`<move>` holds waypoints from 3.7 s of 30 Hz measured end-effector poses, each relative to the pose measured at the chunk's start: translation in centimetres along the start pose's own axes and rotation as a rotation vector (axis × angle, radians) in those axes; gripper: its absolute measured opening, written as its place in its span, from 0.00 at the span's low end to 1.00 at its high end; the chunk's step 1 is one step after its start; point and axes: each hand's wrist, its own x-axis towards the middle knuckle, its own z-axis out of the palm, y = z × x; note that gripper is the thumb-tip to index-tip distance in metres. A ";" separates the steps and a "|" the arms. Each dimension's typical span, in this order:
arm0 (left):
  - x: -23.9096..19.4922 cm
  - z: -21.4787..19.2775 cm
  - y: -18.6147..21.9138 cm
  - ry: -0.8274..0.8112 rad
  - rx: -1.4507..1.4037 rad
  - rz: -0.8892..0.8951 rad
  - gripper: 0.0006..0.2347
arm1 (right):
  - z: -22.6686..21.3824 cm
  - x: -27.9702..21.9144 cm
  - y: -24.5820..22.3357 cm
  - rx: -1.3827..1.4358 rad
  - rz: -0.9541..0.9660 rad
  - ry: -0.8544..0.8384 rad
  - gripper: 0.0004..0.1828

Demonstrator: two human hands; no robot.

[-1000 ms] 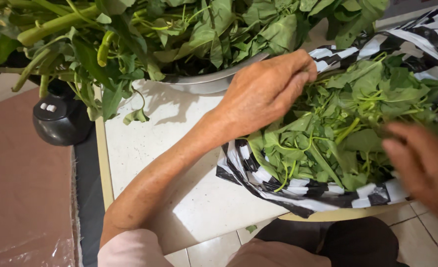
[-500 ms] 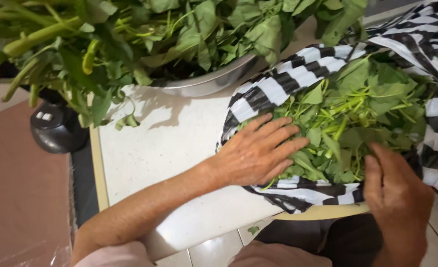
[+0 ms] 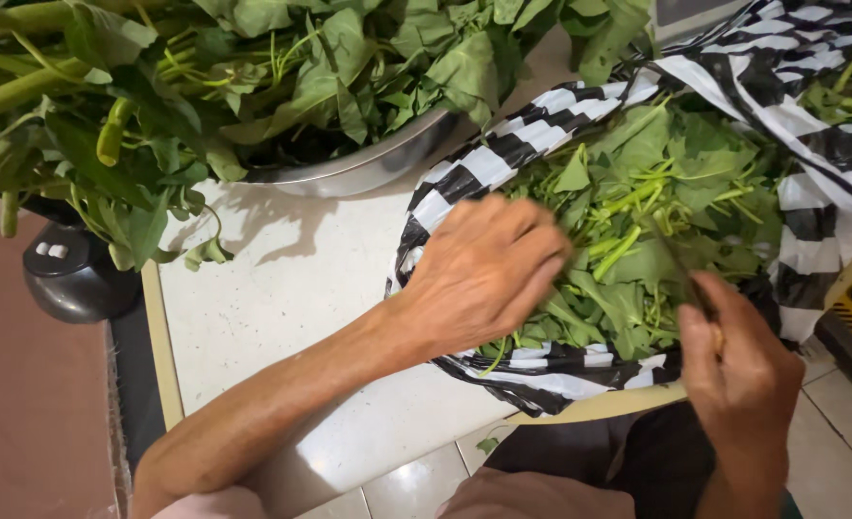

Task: The person trims leafy green vegetables by hand, snapping off stems and leaves and placing them into a black-and-white patterned bag. The person repeatedly picks up bunches from a metal bowl, separates the edible parts, and discards the stems.

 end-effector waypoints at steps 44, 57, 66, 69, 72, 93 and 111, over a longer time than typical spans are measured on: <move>6.5 7.3 -3.8 -0.052 -1.046 -0.358 0.09 | 3.6 2.8 1.9 1.242 0.341 -0.038 0.19; 7.1 7.7 -5.1 -0.021 -1.393 -0.317 0.09 | 2.5 3.5 -3.0 0.542 0.373 -0.220 0.29; 7.0 7.5 -5.1 -0.104 -1.379 -0.275 0.10 | 2.2 3.5 -3.9 0.581 0.405 -0.270 0.28; 7.1 7.3 -5.0 -0.143 -1.415 -0.197 0.11 | 2.2 3.3 -3.5 0.614 0.439 -0.274 0.28; 7.1 7.0 -5.0 -0.220 -1.280 -0.213 0.11 | 2.7 3.0 -2.6 0.659 0.422 -0.276 0.27; 7.2 7.8 -5.9 -0.110 -1.517 -0.248 0.10 | 3.9 1.2 0.2 1.066 0.283 -0.037 0.27; 7.1 8.1 -5.9 -0.117 -1.498 -0.220 0.11 | 2.8 1.3 -1.2 0.270 0.065 -0.095 0.22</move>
